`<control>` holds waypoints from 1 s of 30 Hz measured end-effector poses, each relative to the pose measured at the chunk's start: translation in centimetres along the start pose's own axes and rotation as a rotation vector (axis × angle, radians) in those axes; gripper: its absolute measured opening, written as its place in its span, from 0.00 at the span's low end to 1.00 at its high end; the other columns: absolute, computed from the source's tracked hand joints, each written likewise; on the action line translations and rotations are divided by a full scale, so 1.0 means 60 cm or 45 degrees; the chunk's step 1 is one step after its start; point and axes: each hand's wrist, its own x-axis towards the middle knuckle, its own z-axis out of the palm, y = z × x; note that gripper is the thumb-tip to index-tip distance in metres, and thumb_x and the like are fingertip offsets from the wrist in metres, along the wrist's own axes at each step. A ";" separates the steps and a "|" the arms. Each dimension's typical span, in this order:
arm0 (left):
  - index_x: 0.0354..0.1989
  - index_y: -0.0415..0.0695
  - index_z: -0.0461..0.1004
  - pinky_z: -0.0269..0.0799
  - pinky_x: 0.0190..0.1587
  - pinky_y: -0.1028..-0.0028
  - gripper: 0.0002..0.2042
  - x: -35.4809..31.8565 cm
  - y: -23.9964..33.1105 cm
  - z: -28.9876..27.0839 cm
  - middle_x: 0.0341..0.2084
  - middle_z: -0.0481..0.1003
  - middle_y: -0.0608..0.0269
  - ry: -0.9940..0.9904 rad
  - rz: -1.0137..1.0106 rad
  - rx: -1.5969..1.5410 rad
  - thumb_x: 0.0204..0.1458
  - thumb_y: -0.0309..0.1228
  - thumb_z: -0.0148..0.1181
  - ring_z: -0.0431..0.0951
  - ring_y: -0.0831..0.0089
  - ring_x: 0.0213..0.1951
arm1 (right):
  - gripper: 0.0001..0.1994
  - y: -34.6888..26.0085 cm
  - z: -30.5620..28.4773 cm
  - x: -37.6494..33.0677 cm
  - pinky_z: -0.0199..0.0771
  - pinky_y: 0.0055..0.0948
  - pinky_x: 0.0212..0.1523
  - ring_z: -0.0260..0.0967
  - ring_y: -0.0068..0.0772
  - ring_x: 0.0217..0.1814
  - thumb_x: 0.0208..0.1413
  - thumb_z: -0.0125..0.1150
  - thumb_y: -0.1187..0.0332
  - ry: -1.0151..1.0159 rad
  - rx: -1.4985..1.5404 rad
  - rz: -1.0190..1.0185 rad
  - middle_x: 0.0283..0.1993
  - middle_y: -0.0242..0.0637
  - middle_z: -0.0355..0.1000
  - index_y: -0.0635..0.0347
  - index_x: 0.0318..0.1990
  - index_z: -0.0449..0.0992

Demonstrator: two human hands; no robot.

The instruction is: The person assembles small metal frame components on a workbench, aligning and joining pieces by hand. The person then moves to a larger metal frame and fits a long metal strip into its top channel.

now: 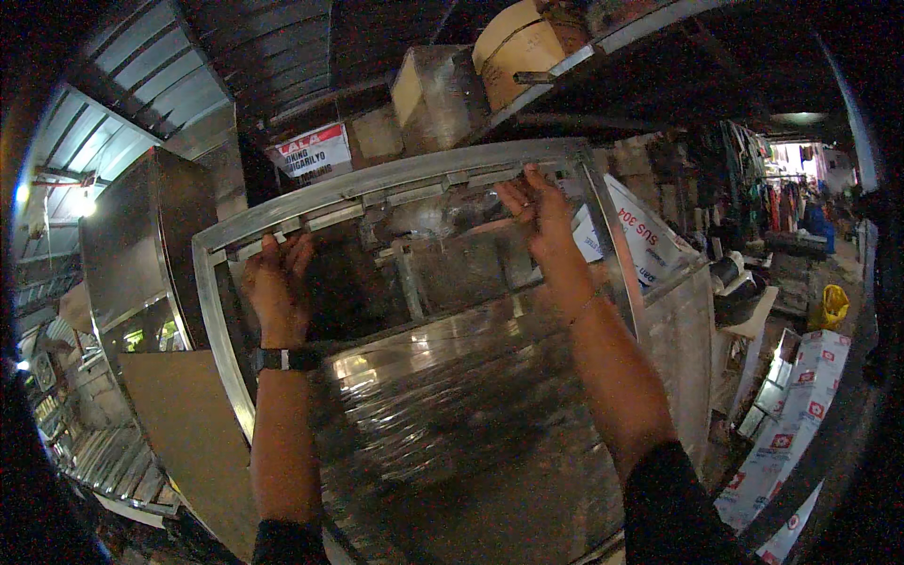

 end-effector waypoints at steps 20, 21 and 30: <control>0.50 0.32 0.68 0.88 0.52 0.58 0.14 0.013 -0.024 -0.015 0.46 0.79 0.37 0.042 -0.080 -0.240 0.68 0.32 0.61 0.85 0.47 0.47 | 0.16 -0.001 0.015 -0.015 0.82 0.48 0.65 0.77 0.44 0.53 0.62 0.71 0.67 0.004 -0.010 0.021 0.48 0.43 0.74 0.64 0.50 0.73; 0.50 0.32 0.68 0.88 0.52 0.58 0.15 0.012 -0.021 -0.013 0.46 0.79 0.36 0.064 -0.109 -0.261 0.68 0.32 0.61 0.85 0.48 0.47 | 0.16 -0.002 0.017 -0.017 0.82 0.49 0.65 0.77 0.44 0.54 0.62 0.71 0.67 0.016 -0.008 0.022 0.48 0.43 0.74 0.64 0.50 0.73; 0.53 0.31 0.69 0.87 0.51 0.62 0.16 -0.009 0.024 -0.003 0.46 0.81 0.40 -0.027 0.005 0.417 0.71 0.35 0.57 0.86 0.52 0.46 | 0.17 -0.014 0.010 -0.013 0.84 0.48 0.62 0.78 0.47 0.55 0.64 0.70 0.62 -0.049 -0.212 0.099 0.50 0.47 0.75 0.64 0.49 0.72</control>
